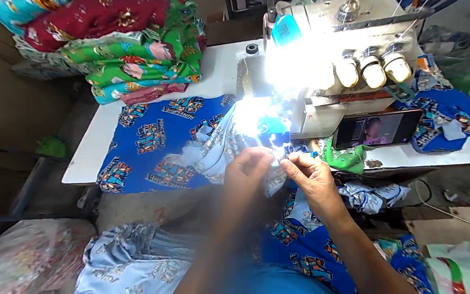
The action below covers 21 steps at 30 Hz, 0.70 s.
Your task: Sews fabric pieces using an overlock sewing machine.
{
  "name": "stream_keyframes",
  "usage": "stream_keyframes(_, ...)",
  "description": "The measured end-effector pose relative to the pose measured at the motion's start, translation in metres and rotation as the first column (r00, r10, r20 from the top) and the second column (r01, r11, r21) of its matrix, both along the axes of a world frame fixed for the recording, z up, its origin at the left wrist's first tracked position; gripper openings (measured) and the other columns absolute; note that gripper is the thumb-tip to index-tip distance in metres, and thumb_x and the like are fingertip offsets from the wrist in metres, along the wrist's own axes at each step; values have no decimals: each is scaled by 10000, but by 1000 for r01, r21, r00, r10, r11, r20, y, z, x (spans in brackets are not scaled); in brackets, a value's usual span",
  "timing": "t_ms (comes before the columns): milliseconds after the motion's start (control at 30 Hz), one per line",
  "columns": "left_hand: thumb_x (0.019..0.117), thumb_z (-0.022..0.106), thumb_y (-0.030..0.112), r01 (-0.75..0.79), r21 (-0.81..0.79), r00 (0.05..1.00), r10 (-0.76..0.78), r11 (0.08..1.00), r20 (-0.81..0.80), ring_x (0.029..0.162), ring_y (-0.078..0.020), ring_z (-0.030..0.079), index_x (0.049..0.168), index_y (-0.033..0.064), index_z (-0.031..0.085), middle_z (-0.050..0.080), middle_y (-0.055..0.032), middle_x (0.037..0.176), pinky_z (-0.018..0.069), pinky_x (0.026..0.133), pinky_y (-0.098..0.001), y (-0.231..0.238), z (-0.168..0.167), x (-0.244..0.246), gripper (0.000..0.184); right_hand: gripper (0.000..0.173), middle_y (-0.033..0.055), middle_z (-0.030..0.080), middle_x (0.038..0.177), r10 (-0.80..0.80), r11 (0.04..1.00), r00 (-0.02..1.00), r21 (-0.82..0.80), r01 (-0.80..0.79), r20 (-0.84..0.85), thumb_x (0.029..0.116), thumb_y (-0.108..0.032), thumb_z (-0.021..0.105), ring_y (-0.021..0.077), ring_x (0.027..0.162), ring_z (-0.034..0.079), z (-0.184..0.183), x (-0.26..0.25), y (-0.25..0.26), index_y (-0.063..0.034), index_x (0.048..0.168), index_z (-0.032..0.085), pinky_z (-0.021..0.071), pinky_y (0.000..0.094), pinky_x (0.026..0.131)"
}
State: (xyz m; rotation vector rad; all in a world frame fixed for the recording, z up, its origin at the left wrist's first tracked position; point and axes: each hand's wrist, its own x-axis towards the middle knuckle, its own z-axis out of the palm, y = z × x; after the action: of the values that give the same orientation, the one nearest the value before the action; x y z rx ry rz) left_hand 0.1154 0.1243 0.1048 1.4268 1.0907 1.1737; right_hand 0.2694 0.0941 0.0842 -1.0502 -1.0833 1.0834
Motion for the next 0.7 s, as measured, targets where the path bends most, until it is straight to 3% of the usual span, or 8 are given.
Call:
stream_keyframes(133,895,728,46,42,-66,999,-43,997,-9,892,-17,674,1203,67,681,708,45,1013,577,805,-201,1,4,0,313,91,-50,693,869,3,1000,1000,-1,-3,26,983,-102,626,8,817,660,-3,1,-1,-86,977,715,564,183,780)
stream_keyframes(300,941,685,57,-25,-55,1000,26,998,16,703,-10,649,1005,85,709,693,63,823,570,681,-195,3,2,-1,74,109,-38,702,914,15,1000,999,23,-16,34,996,-96,609,13,863,666,-6,2,-1,-78,1025,713,564,189,820)
stream_keyframes(433,941,687,66,-48,-10,999,48,999,2,721,-12,647,1000,99,707,686,61,831,566,680,-192,1,2,1,71,268,7,722,1016,12,999,999,36,-13,36,910,-84,721,81,934,705,-8,0,-1,-77,1172,665,594,239,862)
stream_keyframes(500,932,696,56,-45,6,999,45,999,-7,733,-12,653,999,93,711,692,60,837,570,688,-189,-1,2,2,78,331,2,703,1028,0,999,999,40,-1,32,874,-109,764,93,954,697,-6,1,-1,-110,1178,634,590,248,870)
stream_keyframes(633,912,703,38,-20,35,1000,21,999,-10,757,1,657,1000,101,708,693,74,858,574,709,-183,-4,2,5,108,114,-37,694,910,-94,993,996,74,94,6,938,-83,694,35,830,672,1,1,2,-108,1046,669,576,195,774)
stream_keyframes(700,911,710,32,-17,52,1000,18,999,-13,774,-6,668,1018,103,711,704,68,877,578,714,-185,-5,3,5,128,83,-40,697,903,-104,991,995,80,103,5,959,-84,668,31,821,670,2,2,3,-109,1037,677,573,195,758)
